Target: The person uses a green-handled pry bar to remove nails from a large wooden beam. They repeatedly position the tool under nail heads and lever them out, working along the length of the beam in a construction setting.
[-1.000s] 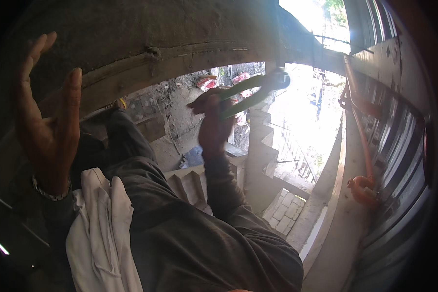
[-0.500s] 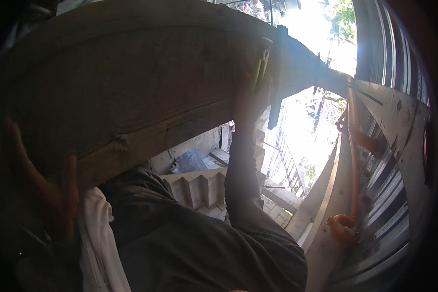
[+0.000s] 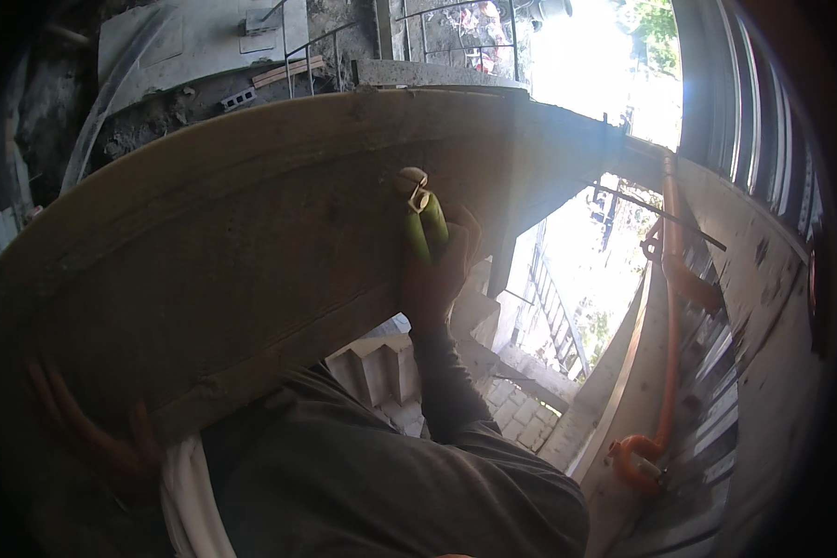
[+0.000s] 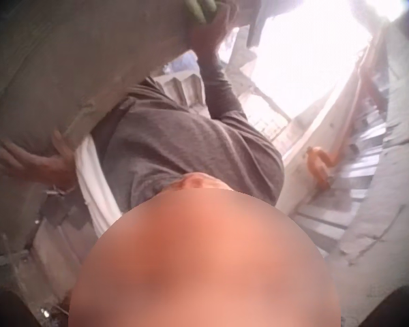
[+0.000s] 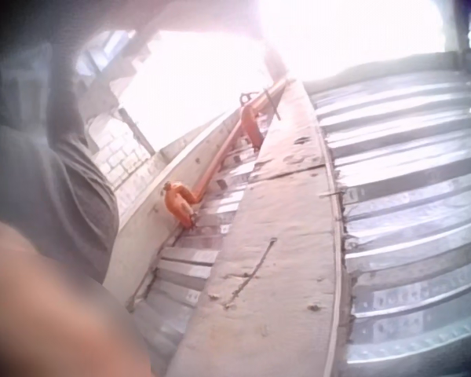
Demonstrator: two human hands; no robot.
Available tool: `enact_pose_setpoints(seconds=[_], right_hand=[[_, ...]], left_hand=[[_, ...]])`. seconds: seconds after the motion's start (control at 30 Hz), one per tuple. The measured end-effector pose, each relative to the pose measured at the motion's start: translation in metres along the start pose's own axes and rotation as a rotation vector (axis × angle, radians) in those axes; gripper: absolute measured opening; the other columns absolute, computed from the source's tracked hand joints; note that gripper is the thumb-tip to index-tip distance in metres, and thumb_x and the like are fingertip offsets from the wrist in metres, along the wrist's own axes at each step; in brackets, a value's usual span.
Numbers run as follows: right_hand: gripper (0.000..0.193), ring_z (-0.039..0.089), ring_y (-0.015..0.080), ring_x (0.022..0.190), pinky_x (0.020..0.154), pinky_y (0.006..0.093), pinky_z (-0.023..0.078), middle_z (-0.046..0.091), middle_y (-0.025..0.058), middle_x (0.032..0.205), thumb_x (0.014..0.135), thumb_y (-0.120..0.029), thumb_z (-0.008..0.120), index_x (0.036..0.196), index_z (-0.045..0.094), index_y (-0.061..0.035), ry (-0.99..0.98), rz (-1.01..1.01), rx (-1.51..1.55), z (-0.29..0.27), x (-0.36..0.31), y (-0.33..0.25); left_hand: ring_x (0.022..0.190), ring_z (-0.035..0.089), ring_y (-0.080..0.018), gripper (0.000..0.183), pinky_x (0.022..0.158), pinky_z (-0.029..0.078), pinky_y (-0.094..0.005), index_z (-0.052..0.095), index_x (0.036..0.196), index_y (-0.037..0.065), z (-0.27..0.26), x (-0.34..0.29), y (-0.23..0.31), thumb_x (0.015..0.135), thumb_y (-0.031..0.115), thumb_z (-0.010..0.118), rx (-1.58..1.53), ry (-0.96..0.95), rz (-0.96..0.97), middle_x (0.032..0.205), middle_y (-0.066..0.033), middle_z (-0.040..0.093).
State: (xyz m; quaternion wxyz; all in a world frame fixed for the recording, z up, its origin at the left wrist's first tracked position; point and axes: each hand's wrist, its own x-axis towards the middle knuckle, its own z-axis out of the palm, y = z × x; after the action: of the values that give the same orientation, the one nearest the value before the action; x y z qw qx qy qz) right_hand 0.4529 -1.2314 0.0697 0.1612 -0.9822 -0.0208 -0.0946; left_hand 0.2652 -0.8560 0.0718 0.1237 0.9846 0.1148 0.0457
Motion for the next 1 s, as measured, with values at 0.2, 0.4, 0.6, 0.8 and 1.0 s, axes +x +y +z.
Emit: enact_pose_setpoints(seconds=[0.2,0.4,0.6,0.8,1.0], right_hand=[[0.028,0.053,0.0342,0.116,0.097,0.0456,0.044,0.059,0.0160,0.123,0.081,-0.010,0.077,0.099,0.058,-0.0021,0.012,0.044,-0.026,0.001,0.000,-0.004],[0.028,0.055,0.0331,0.118,0.099,0.0437,0.045,0.057,0.0167,0.127,0.083,-0.009,0.078,0.103,0.060,0.0005,-0.034,0.133,0.001,-0.004,-0.002,0.014],[0.040,0.058,0.0341,0.118,0.097,0.0452,0.048,0.060,0.0164,0.127,0.092,-0.025,0.074,0.119,0.060,0.0008,0.022,-0.137,-0.174,-0.002,-0.005,0.043],[0.037,0.059,0.0317,0.115,0.092,0.0436,0.049,0.059,0.0140,0.129,0.094,-0.028,0.072,0.114,0.061,0.0007,-0.010,0.052,-0.101,-0.003,-0.009,0.036],[0.032,0.057,0.0294,0.112,0.096,0.0437,0.045,0.060,0.0145,0.120,0.096,-0.029,0.070,0.095,0.055,-0.0005,0.061,0.133,0.201,0.007,-0.018,0.010]], left_hand=[[0.147,0.030,-0.0468,0.091,0.118,0.025,-0.0642,0.032,0.154,-0.001,-0.012,0.006,0.007,0.094,0.064,0.053,0.031,-0.031,-0.007,0.157,-0.0252,0.036],[0.147,0.030,-0.0462,0.096,0.118,0.022,-0.0670,0.035,0.153,0.003,-0.005,-0.015,0.012,0.089,0.071,0.056,0.045,-0.046,-0.081,0.155,-0.0263,0.038],[0.145,0.033,-0.0453,0.078,0.118,0.020,-0.0672,0.051,0.144,0.007,-0.049,0.043,0.037,0.092,0.064,0.059,0.080,-0.076,0.005,0.151,-0.0192,0.048],[0.116,0.063,-0.0249,0.022,0.111,0.042,-0.0525,0.071,0.105,0.008,0.022,0.170,0.123,0.089,0.024,0.069,-0.357,0.219,0.840,0.116,-0.0077,0.070],[0.098,0.068,-0.0170,0.011,0.108,0.041,-0.0472,0.074,0.096,0.011,0.051,0.243,0.138,0.087,0.016,0.071,-0.381,0.217,1.050,0.098,-0.0007,0.073]])
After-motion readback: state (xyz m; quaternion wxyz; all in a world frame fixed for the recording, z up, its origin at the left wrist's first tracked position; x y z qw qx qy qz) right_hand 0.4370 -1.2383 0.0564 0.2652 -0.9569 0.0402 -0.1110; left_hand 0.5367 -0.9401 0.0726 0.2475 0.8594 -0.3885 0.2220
